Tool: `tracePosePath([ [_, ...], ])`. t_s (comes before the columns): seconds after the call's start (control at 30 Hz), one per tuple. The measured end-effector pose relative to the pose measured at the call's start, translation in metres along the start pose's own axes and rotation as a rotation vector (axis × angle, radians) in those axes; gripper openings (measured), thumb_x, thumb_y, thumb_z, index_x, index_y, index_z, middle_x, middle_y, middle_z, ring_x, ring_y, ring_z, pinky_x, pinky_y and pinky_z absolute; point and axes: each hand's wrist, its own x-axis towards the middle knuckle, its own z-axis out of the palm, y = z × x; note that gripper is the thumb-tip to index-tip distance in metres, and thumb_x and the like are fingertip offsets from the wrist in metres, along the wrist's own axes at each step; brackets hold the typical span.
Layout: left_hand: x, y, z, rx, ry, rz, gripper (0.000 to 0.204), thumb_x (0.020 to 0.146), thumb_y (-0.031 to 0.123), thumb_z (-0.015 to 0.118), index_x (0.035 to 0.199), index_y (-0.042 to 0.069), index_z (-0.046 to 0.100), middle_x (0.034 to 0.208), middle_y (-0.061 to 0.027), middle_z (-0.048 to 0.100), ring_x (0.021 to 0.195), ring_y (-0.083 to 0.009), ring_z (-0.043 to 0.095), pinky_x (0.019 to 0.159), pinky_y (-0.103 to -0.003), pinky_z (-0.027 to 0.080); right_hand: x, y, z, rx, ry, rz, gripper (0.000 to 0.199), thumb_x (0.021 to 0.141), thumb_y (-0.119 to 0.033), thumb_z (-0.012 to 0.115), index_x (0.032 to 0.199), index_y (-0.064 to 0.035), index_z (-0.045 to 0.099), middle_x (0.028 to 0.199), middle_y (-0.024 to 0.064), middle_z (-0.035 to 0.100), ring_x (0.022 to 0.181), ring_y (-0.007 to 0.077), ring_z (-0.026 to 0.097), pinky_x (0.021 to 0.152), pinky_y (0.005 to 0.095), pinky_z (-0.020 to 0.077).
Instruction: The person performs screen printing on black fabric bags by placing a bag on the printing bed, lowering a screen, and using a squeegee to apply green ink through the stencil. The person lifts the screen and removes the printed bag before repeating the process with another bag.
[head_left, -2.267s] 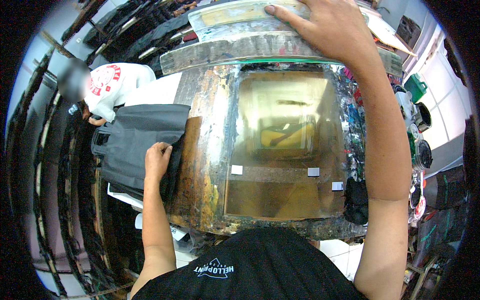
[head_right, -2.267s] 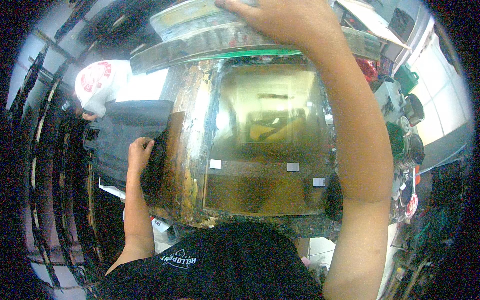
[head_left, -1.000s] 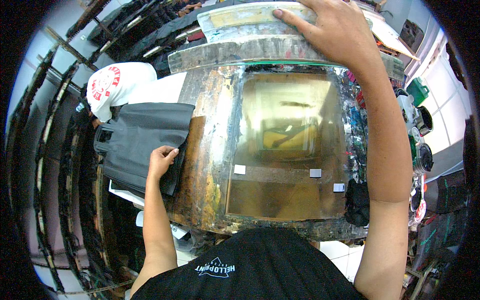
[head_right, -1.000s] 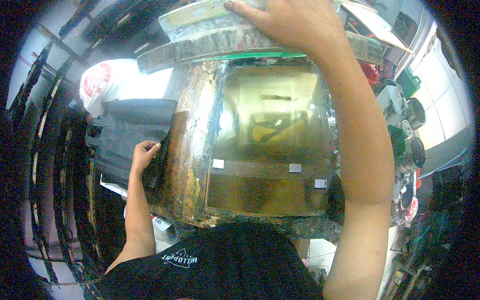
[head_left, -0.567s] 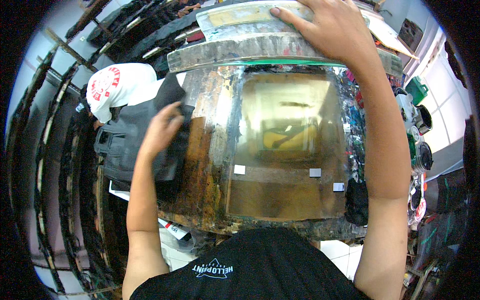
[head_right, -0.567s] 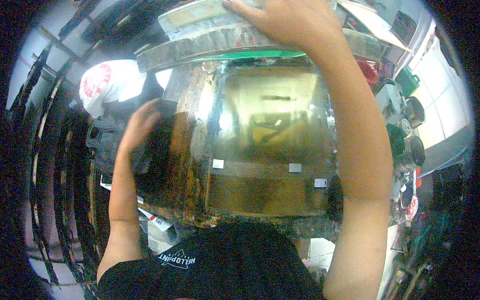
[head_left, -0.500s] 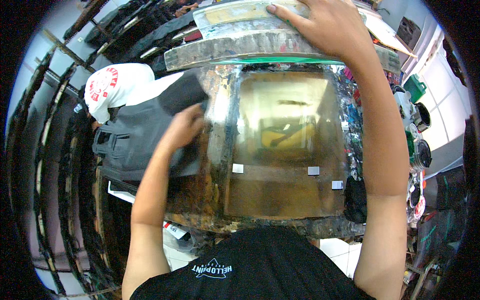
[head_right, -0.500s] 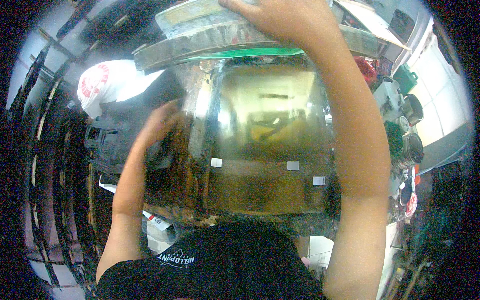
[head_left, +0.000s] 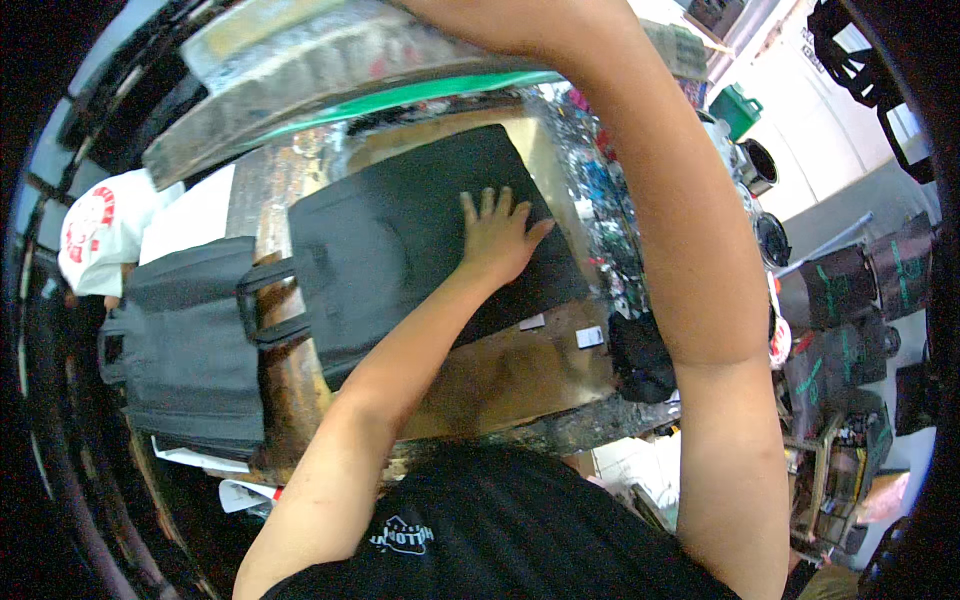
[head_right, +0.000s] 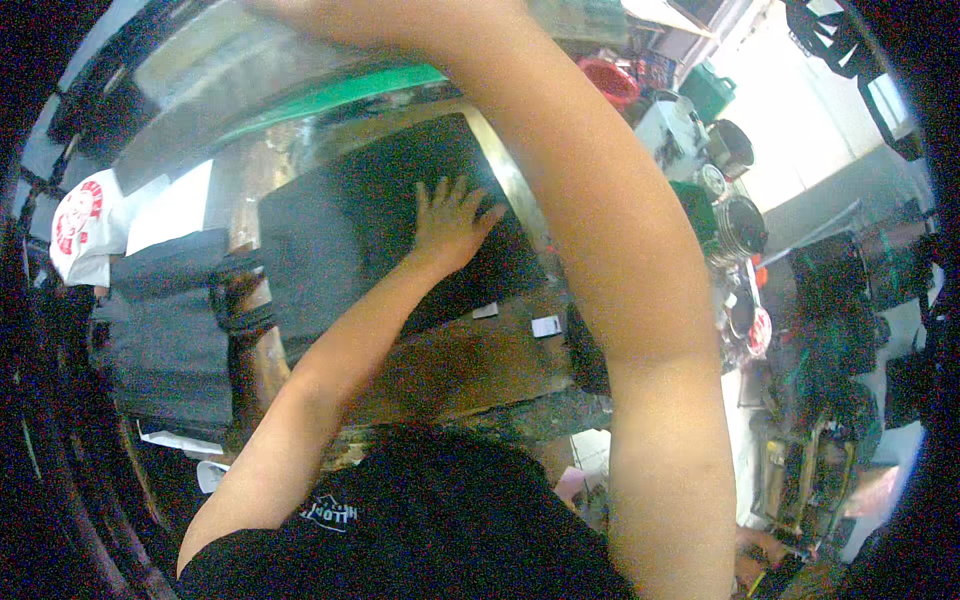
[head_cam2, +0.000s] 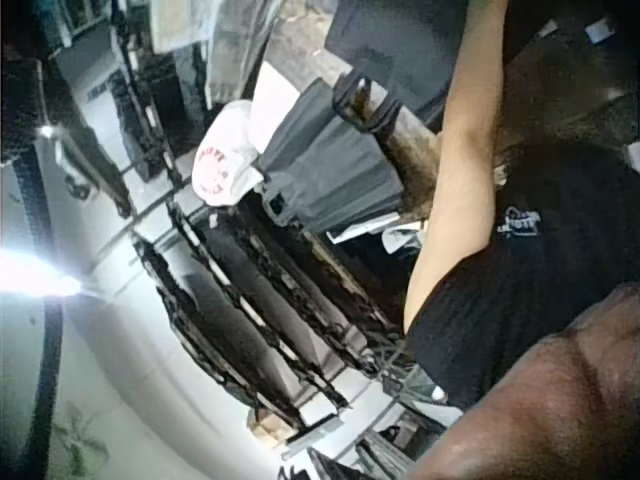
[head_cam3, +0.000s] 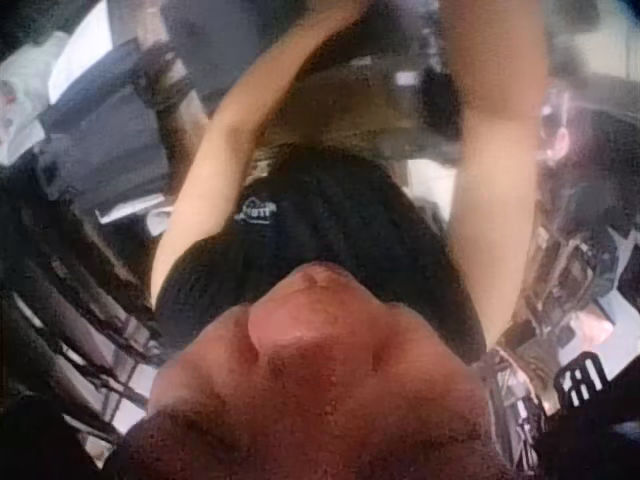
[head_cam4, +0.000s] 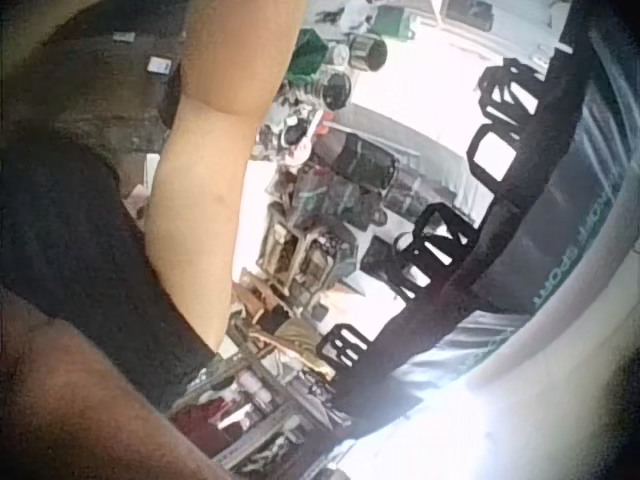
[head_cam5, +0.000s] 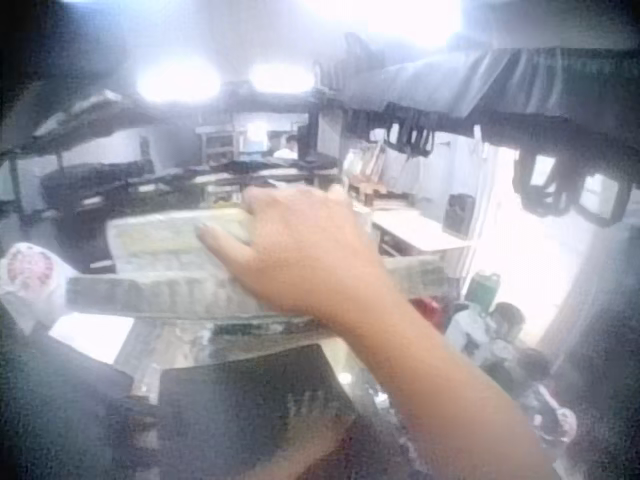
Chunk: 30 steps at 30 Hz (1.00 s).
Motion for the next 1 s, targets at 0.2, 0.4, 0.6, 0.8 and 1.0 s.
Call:
tracePosePath([
  [0.2, -0.131, 0.011, -0.030, 0.068, -0.053, -0.138, 0.085, 0.098, 0.071, 0.049, 0.162, 0.017, 0.040, 0.171, -0.0240, 0.022, 0.156, -0.0550, 0.013, 0.115, -0.082, 0.002, -0.003, 0.002, -0.011, 0.038, -0.001, 0.062, 0.061, 0.107, -0.059, 0.042, 0.092, -0.0062, 0.069, 0.077, 0.0067, 0.062, 0.070, 0.0142, 0.056, 0.058, 0.0286, 0.0506],
  [0.4, -0.095, -0.016, -0.016, 0.047, -0.050, -0.002, 0.088, 0.095, 0.076, 0.047, 0.164, 0.022, 0.037, 0.173, -0.0221, 0.016, 0.157, -0.0539, 0.009, 0.115, -0.083, 0.000, -0.005, 0.009, 0.022, -0.093, 0.389, -0.054, 0.065, 0.106, -0.061, 0.042, 0.095, -0.0051, 0.074, 0.083, 0.0088, 0.067, 0.071, 0.0156, 0.059, 0.062, 0.0317, 0.0537],
  [0.6, -0.097, 0.004, -0.008, 0.060, -0.037, -0.049, 0.090, 0.094, 0.079, 0.046, 0.164, 0.023, 0.038, 0.174, -0.0208, 0.017, 0.158, -0.0525, 0.009, 0.116, -0.081, -0.001, -0.007, -0.027, -0.014, -0.050, -0.093, 0.299, 0.068, 0.105, -0.063, 0.040, 0.100, -0.0041, 0.073, 0.088, 0.0096, 0.069, 0.078, 0.0202, 0.062, 0.075, 0.0361, 0.0550],
  [0.8, -0.114, 0.000, -0.012, 0.042, -0.019, -0.031, 0.087, 0.097, 0.076, 0.042, 0.163, 0.020, 0.039, 0.172, -0.0219, 0.020, 0.158, -0.0506, 0.011, 0.117, -0.080, -0.002, -0.010, 0.005, 0.015, -0.006, 0.124, -0.038, 0.068, 0.106, -0.065, 0.037, 0.105, -0.0045, 0.069, 0.094, 0.0087, 0.067, 0.086, 0.0166, 0.060, 0.076, 0.0351, 0.0541],
  [1.0, -0.111, -0.007, -0.012, 0.005, 0.002, 0.028, 0.085, 0.097, 0.074, 0.043, 0.162, 0.020, 0.040, 0.171, -0.0230, 0.023, 0.158, -0.0499, 0.013, 0.118, -0.078, -0.002, -0.008, -0.025, 0.012, -0.085, 0.109, 0.112, 0.073, 0.106, -0.067, 0.036, 0.121, -0.0032, 0.068, 0.128, 0.0146, 0.071, 0.118, 0.0258, 0.065, 0.102, 0.0446, 0.0504],
])
